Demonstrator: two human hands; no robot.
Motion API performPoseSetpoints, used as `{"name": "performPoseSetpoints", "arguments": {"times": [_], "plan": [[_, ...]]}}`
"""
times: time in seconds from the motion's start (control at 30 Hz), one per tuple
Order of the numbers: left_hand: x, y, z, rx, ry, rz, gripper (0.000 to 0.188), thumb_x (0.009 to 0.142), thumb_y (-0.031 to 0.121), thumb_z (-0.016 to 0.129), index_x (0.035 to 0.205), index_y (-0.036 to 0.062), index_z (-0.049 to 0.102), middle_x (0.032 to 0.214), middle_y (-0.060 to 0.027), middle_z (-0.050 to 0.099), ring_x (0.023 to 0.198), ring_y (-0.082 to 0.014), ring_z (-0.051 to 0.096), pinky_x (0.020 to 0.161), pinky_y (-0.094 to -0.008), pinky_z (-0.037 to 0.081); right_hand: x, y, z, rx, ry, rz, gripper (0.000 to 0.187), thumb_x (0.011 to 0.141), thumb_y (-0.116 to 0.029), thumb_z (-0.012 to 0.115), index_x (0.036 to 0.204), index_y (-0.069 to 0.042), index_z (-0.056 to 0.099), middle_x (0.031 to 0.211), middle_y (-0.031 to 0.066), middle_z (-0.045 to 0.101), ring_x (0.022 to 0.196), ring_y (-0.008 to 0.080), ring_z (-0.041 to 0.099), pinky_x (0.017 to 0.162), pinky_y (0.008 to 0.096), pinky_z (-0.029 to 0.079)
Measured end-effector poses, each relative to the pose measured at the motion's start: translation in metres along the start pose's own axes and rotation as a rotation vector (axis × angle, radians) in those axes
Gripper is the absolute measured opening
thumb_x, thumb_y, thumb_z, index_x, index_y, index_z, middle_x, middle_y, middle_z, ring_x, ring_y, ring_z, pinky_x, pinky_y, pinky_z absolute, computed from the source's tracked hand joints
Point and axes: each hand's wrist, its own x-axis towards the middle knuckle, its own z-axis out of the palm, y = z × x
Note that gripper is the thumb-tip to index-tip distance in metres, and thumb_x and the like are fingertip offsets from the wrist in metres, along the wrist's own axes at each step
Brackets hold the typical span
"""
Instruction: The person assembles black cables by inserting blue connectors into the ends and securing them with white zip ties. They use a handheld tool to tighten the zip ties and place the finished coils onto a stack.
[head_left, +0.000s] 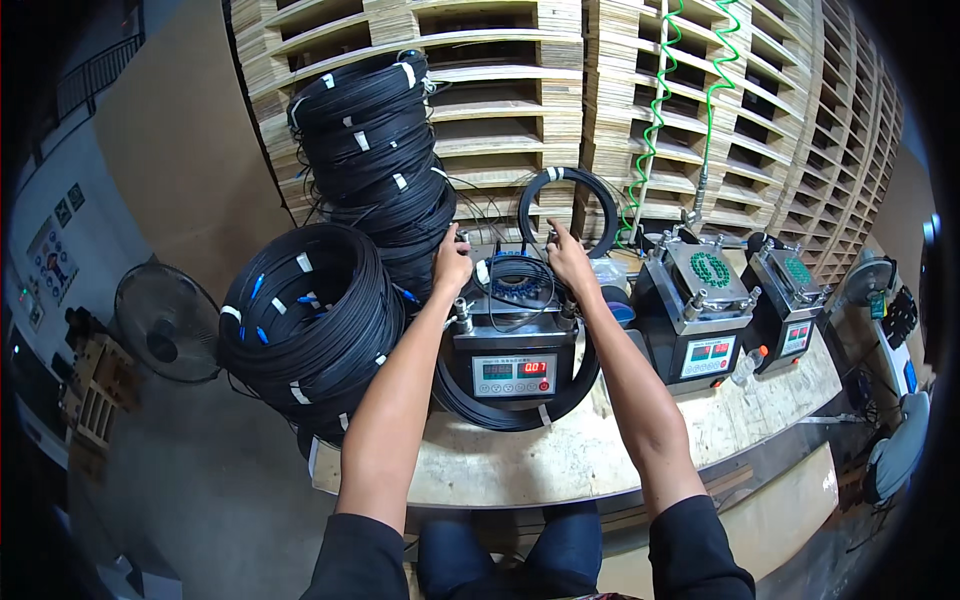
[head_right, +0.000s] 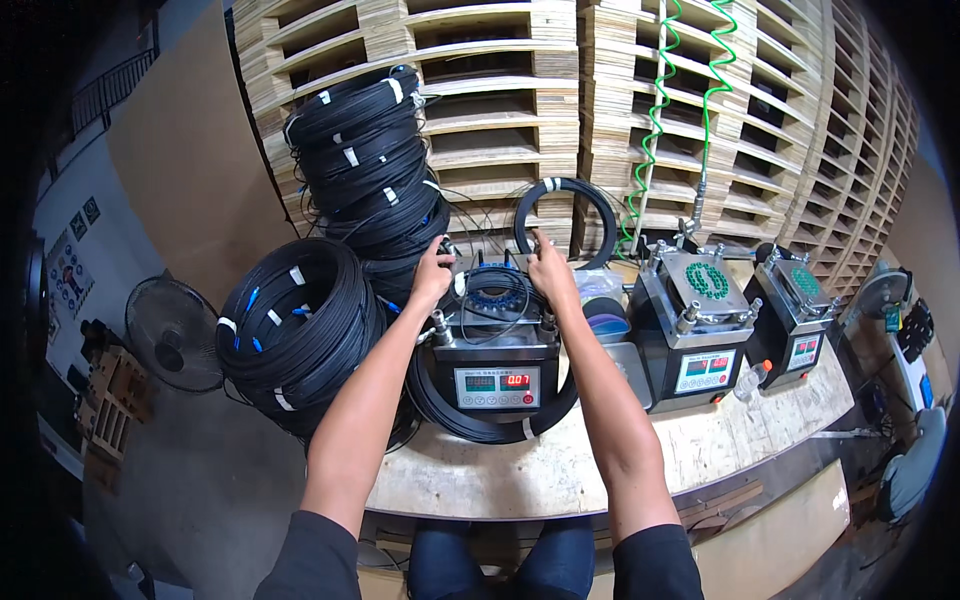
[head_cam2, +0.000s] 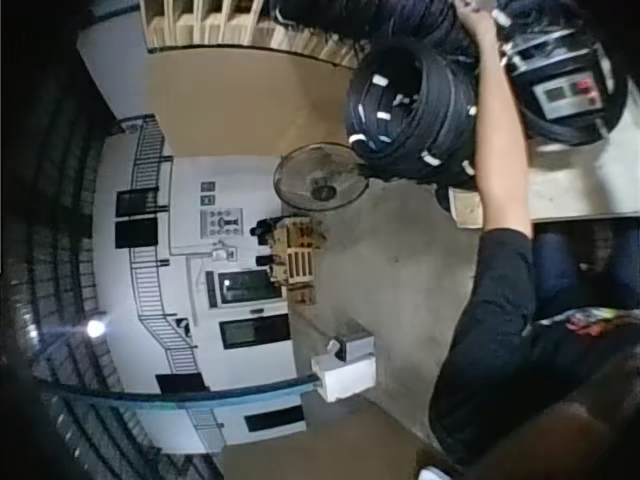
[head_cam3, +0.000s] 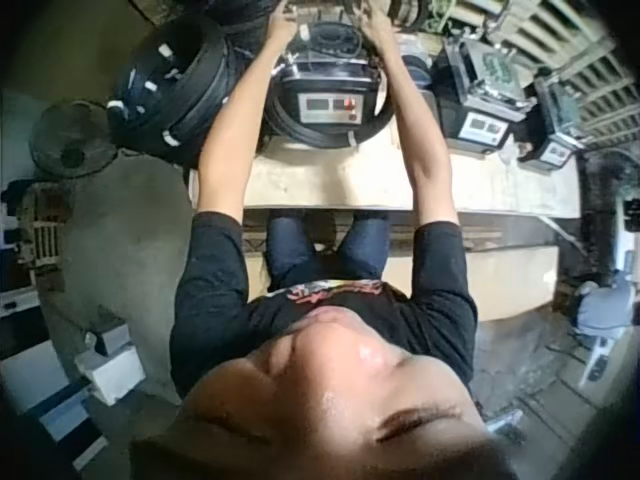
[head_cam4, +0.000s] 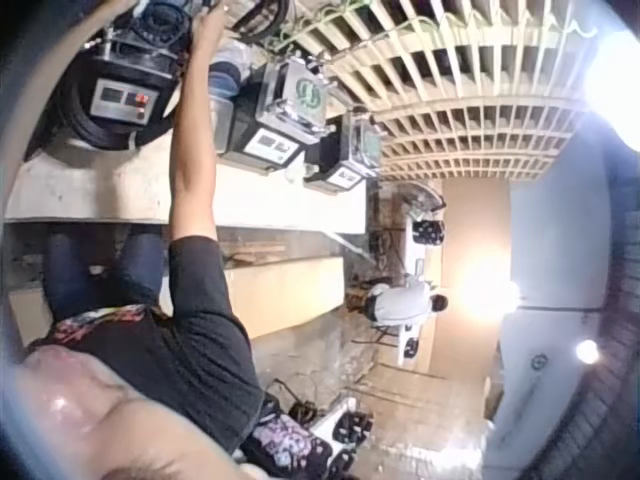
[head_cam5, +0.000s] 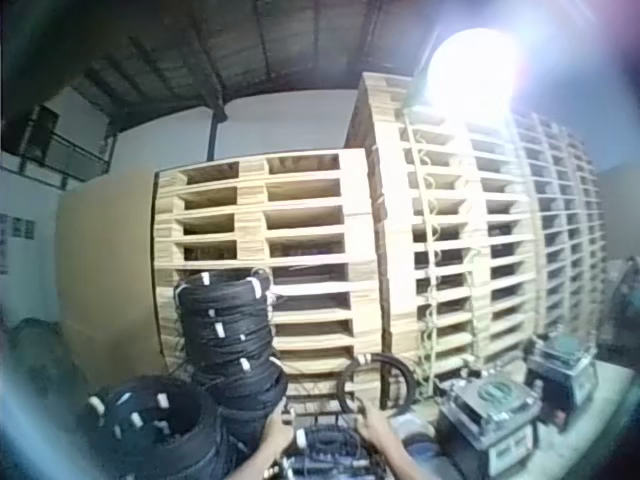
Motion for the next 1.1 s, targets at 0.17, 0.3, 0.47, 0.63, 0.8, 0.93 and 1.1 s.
{"name": "performPoseSetpoints", "arguments": {"times": [0.17, 0.3, 0.47, 0.63, 0.8, 0.93, 1.1], "plan": [[-0.002, 0.005, 0.002, 0.204, 0.025, -0.009, 0.082, 0.071, -0.009, 0.054, 0.151, 0.0084, 0.041, 0.116, -0.0115, 0.073, 0.108, -0.0309, 0.067, 0.094, -0.0358, 0.049, -0.001, 0.002, 0.000, 0.041, 0.004, -0.007, 0.056, 0.088, -0.007, 0.056, 0.144, -0.009, 0.046, 0.102, 0.0286, 0.067, 0.098, 0.0448, 0.064, 0.087, 0.0511, 0.049], [0.005, 0.005, 0.003, 0.262, -0.005, -0.044, 0.083, 0.070, -0.009, 0.054, 0.151, 0.0085, 0.041, 0.117, -0.0099, 0.073, 0.113, -0.0329, 0.065, 0.098, -0.0371, 0.047, -0.001, 0.001, -0.002, 0.111, -0.020, 0.019, 0.059, 0.089, -0.003, 0.054, 0.146, -0.014, 0.045, 0.096, 0.0230, 0.066, 0.091, 0.0372, 0.066, 0.083, 0.0440, 0.050], [0.003, -0.006, 0.002, 0.056, -0.004, -0.020, 0.086, 0.071, -0.010, 0.055, 0.152, 0.0130, 0.040, 0.118, -0.0116, 0.071, 0.102, -0.0304, 0.068, 0.088, -0.0377, 0.051, -0.002, -0.002, -0.001, 0.070, -0.049, 0.063, 0.059, 0.092, -0.005, 0.054, 0.149, -0.016, 0.044, 0.106, 0.0203, 0.067, 0.099, 0.0312, 0.066, 0.091, 0.0386, 0.050], [-0.003, 0.001, -0.001, -0.039, -0.038, -0.011, 0.092, 0.067, -0.014, 0.053, 0.153, 0.0138, 0.039, 0.117, -0.0141, 0.071, 0.094, -0.0296, 0.069, 0.080, -0.0368, 0.053, -0.003, 0.005, 0.001, 0.069, -0.016, -0.004, 0.055, 0.090, -0.009, 0.053, 0.145, -0.009, 0.045, 0.104, 0.0300, 0.066, 0.101, 0.0448, 0.064, 0.091, 0.0495, 0.048], [-0.005, 0.003, -0.003, 0.004, -0.028, -0.003, 0.079, 0.074, -0.007, 0.049, 0.151, 0.0088, 0.040, 0.120, -0.0147, 0.070, 0.111, -0.0332, 0.066, 0.097, -0.0388, 0.048, 0.000, 0.011, 0.006, 0.046, 0.023, -0.091, 0.057, 0.089, -0.006, 0.049, 0.145, -0.008, 0.044, 0.101, 0.0290, 0.066, 0.099, 0.0451, 0.064, 0.091, 0.0507, 0.048], [-0.005, -0.002, 0.000, 0.058, 0.014, 0.034, 0.069, 0.082, 0.003, 0.049, 0.150, 0.0058, 0.041, 0.119, -0.0138, 0.070, 0.111, -0.0337, 0.066, 0.098, -0.0407, 0.048, 0.002, 0.013, 0.002, 0.075, -0.076, -0.026, 0.059, 0.089, 0.003, 0.045, 0.147, -0.009, 0.045, 0.108, 0.0225, 0.064, 0.103, 0.0332, 0.063, 0.094, 0.0380, 0.048], [-0.008, 0.007, -0.006, 0.095, -0.044, 0.024, 0.073, 0.081, 0.000, 0.049, 0.153, 0.0036, 0.035, 0.121, -0.0131, 0.069, 0.107, -0.0264, 0.065, 0.095, -0.0333, 0.047, -0.001, 0.012, -0.004, 0.142, -0.077, -0.041, 0.060, 0.089, 0.003, 0.046, 0.147, -0.012, 0.046, 0.107, 0.0208, 0.063, 0.102, 0.0303, 0.062, 0.094, 0.0356, 0.047]]}}
